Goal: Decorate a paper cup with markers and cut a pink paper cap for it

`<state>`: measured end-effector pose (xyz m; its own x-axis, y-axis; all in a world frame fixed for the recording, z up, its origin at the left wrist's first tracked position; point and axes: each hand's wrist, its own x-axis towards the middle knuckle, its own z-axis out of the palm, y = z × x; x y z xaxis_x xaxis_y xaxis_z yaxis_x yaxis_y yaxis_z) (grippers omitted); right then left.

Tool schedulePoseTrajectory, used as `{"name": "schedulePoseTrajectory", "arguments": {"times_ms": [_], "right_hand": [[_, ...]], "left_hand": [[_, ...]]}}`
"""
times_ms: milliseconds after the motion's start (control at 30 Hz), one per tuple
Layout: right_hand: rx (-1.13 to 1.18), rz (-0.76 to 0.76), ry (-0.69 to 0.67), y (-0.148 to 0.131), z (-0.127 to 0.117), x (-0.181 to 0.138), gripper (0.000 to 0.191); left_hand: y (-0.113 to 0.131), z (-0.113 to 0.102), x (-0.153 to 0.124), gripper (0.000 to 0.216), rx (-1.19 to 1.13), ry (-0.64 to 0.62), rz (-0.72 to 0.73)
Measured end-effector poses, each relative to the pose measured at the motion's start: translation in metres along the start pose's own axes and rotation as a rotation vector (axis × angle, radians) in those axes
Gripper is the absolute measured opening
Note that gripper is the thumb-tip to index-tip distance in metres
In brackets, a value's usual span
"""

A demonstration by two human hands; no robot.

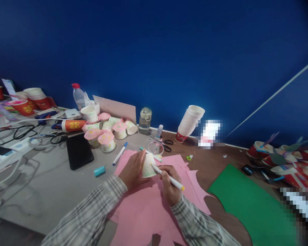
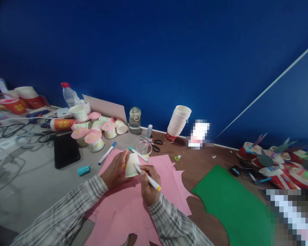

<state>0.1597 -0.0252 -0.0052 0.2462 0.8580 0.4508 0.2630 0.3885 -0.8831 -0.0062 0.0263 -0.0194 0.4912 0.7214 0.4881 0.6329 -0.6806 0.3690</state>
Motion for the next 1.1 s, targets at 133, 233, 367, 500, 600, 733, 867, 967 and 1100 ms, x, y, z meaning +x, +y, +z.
{"name": "schedulePoseTrajectory", "arguments": {"times_ms": [133,233,367,500,600,733,867,967,1100], "right_hand": [[0.018,0.001,0.003,-0.0019,-0.0001,-0.0005,0.019],[0.010,0.007,0.022,-0.0018,0.0010,-0.0010,0.018],[0.002,0.003,0.008,0.0010,0.0029,-0.0011,0.018],[-0.029,-0.027,-0.001,0.0025,0.0039,-0.0002,0.018],[-0.041,-0.048,-0.005,0.0015,0.0042,0.0004,0.018],[-0.015,-0.039,-0.029,0.0016,0.0043,0.0004,0.017],[0.001,-0.039,-0.047,0.0032,0.0031,-0.0005,0.017],[-0.002,-0.040,-0.034,0.0026,0.0021,-0.0011,0.016],[0.004,-0.044,-0.045,0.0003,0.0013,-0.0014,0.016]], "left_hand": [[0.0009,-0.0003,0.0005,0.114,0.004,0.002,-0.010],[0.0016,-0.0009,0.0005,0.115,0.002,-0.001,-0.003],[0.0022,-0.0020,0.0005,0.115,-0.003,-0.005,-0.011],[0.0025,-0.0021,0.0004,0.114,0.004,0.002,-0.007],[0.0024,-0.0017,0.0005,0.114,0.011,0.015,-0.002],[0.0025,-0.0017,0.0007,0.113,0.020,0.030,0.012],[0.0023,-0.0017,0.0007,0.113,0.031,0.027,0.010],[0.0016,-0.0008,0.0005,0.113,0.036,0.020,0.007],[0.0011,-0.0002,0.0004,0.113,0.032,0.008,0.003]]}}
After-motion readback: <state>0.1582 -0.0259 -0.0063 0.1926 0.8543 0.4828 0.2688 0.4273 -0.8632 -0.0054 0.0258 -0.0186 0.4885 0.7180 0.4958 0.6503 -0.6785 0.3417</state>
